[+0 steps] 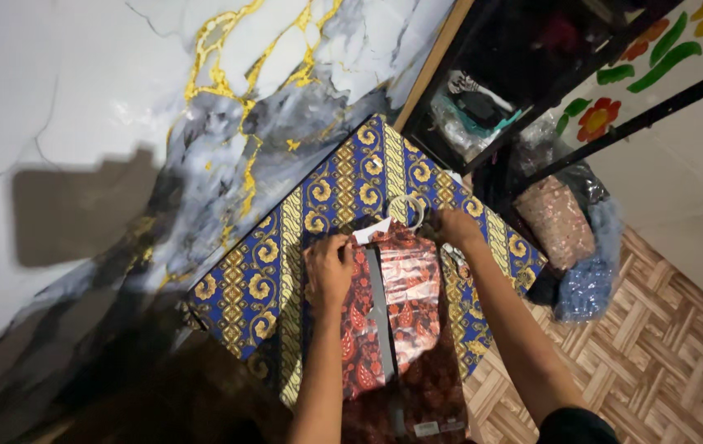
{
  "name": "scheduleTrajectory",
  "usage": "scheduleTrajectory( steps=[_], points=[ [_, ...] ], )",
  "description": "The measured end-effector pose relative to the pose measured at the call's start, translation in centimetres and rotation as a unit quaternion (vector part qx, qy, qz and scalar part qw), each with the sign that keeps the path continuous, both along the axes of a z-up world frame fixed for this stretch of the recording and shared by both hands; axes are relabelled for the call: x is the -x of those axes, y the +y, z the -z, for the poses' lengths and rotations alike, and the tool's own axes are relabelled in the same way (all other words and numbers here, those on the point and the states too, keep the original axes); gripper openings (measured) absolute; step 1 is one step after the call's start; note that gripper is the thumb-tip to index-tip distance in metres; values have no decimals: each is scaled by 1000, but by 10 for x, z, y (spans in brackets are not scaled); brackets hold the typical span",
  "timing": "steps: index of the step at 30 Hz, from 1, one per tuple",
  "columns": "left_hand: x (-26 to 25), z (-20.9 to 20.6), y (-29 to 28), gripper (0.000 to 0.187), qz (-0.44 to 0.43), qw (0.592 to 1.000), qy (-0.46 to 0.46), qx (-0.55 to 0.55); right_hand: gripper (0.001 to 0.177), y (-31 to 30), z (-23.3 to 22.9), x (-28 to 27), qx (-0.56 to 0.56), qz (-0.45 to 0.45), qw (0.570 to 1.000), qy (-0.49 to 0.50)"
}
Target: The person wraps a rectangular box with patterned paper on a small table. They fold the paper around the box, apply tape to secure the edges, and use scissors to cut the tape. The person repeatedly opens and closes the box flaps while adjusting the wrapping.
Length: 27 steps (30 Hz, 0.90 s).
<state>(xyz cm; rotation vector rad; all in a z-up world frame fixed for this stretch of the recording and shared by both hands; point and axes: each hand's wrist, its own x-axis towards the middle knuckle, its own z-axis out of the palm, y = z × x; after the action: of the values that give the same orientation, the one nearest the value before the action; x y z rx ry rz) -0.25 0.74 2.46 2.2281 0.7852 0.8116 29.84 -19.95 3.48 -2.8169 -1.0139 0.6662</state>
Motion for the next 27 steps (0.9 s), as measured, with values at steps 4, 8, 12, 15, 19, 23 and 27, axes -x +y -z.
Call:
scheduleTrajectory(
  steps=[4, 8, 12, 15, 19, 23, 27],
  points=[
    [0, 2, 1, 14, -10, 999, -33, 4, 70, -19, 2, -16, 52, 6, 999, 1],
    [2, 0, 4, 20, -6, 999, -2, 46, 62, -47, 9, -6, -117, 77, 990, 34],
    [-4, -11, 12, 28, -2, 994, 61, 86, 36, -55, -3, 49, -295, 173, 936, -86],
    [-10, -16, 13, 27, -13, 992, 93, 80, 26, -30, -10, 114, -362, 161, 916, -65],
    [-6, -18, 11, 27, -17, 993, 70, 90, 17, 33, -19, 174, -422, 11, 904, -71],
    [-4, -22, 10, 24, -7, 991, 27, 129, 17, 80, -26, 192, -423, -7, 905, -35],
    [-4, -14, 8, 20, -7, 990, 28, 142, 21, 94, -21, 192, -428, -27, 901, -59]
  ],
)
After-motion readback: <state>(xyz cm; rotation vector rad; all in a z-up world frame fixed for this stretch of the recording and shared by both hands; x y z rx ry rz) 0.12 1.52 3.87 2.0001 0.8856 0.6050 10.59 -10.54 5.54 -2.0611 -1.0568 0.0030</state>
